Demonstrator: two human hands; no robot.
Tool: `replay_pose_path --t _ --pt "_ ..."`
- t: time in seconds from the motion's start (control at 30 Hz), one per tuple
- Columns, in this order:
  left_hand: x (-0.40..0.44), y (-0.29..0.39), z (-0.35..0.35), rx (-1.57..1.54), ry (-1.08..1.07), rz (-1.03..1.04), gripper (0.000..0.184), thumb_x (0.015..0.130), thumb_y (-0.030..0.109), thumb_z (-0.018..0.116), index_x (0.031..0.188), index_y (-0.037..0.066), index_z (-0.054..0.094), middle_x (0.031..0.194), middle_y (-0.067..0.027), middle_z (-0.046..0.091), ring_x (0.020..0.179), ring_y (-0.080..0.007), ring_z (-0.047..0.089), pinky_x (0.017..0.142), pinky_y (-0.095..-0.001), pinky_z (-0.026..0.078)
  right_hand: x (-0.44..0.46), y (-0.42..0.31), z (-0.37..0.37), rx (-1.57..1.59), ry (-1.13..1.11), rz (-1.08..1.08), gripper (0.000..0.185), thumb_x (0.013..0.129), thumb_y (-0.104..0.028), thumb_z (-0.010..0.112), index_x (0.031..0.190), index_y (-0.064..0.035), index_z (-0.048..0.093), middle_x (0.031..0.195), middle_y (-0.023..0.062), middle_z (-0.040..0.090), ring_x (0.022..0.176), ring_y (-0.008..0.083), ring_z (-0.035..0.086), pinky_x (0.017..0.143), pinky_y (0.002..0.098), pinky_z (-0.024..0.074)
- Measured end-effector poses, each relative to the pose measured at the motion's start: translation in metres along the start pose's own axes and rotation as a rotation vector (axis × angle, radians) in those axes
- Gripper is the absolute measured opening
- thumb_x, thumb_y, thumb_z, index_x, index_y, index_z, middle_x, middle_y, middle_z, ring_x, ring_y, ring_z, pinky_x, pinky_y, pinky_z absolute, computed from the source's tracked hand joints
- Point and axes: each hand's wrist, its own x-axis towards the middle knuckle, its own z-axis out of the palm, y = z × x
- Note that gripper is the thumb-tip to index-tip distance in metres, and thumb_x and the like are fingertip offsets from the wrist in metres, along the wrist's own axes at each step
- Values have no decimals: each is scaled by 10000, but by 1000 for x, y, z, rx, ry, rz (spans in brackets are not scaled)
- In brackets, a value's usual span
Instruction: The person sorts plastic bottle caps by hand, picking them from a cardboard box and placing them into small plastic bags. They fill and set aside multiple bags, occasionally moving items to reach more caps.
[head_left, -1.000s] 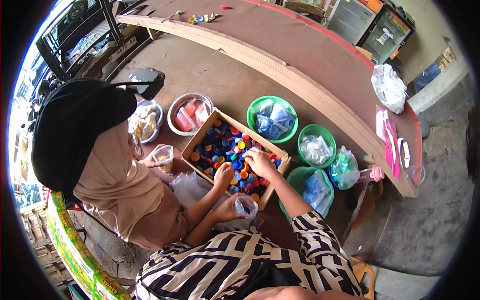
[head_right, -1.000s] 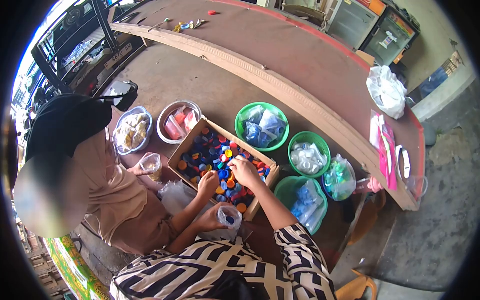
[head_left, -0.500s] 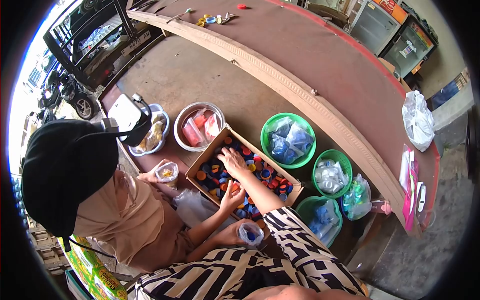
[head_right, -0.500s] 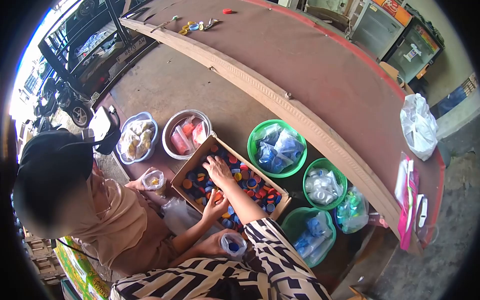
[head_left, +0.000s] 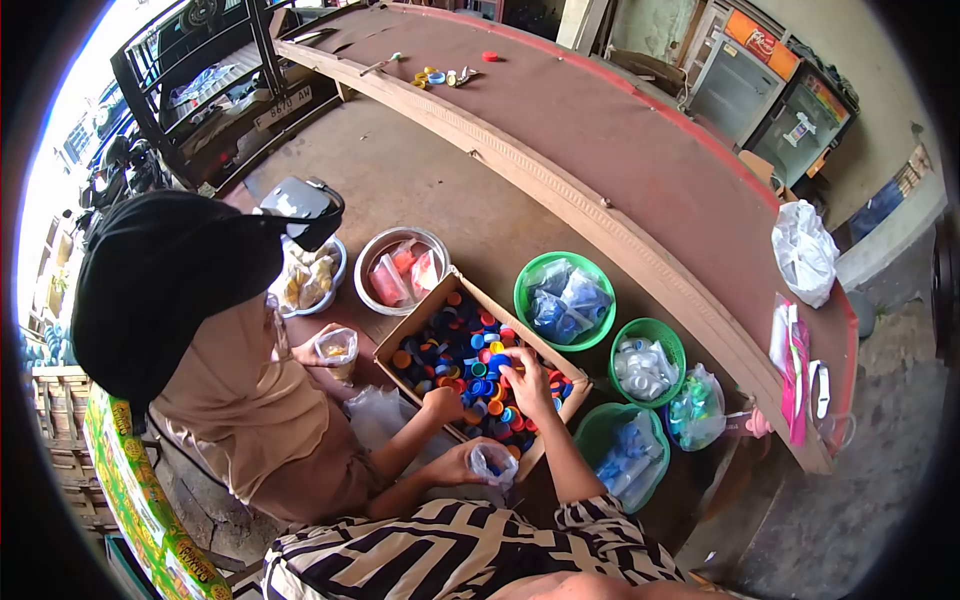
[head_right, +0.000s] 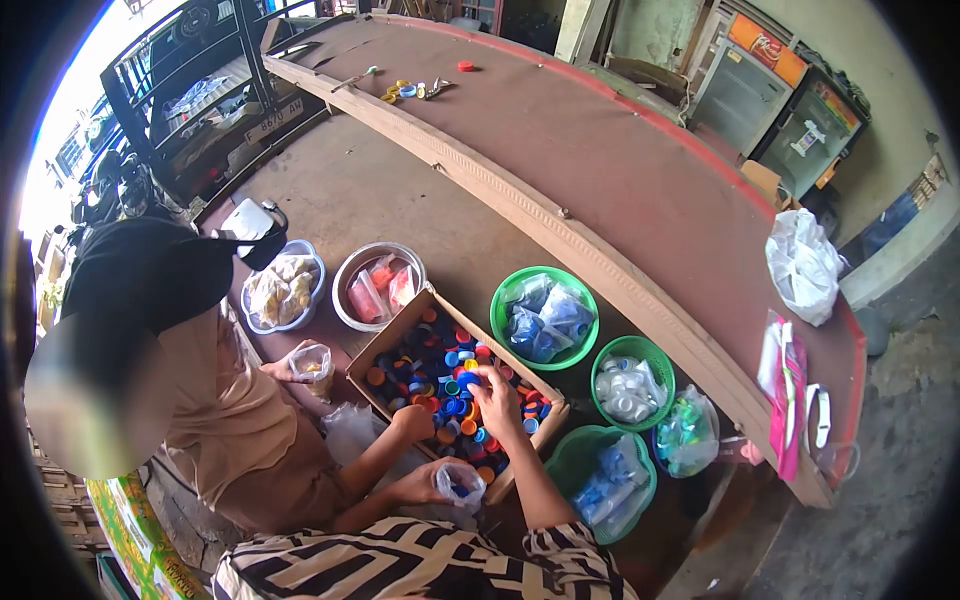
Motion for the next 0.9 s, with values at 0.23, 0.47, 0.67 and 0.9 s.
replay_pose_path --t 0.23,0.47,0.67,0.9 --pt "-9 3 8 104 38 13 637 714 177 841 1241 43 507 1114 -56 614 1046 -154 588 933 -318 466 -113 -67 -17 -142 -115 -81 293 836 -47 653 1124 -79 604 1035 134 606 927 297 626 799 368 503" --pt "-17 -11 20 300 102 94 713 636 229 865 1233 71 510 1108 -99 630 1022 -215 615 887 -340 481 -166 -85 -14 -61 -224 198 251 787 -108 686 1012 -57 586 977 112 631 1002 288 597 848 395 461" --pt "-33 22 34 530 131 205 736 617 190 840 1254 96 483 1127 -126 625 1046 -319 613 870 -397 485 -173 -118 -21 -603 -275 -289 327 801 -169 661 1114 -100 597 1012 81 662 988 248 617 889 361 377" --pt "-43 23 31 632 171 161 749 603 199 836 1246 98 465 1134 -137 625 1064 -326 608 896 -418 479 -176 -113 -5 -625 -461 -61 315 824 -164 606 1126 -78 587 970 160 663 904 307 643 804 451 445"
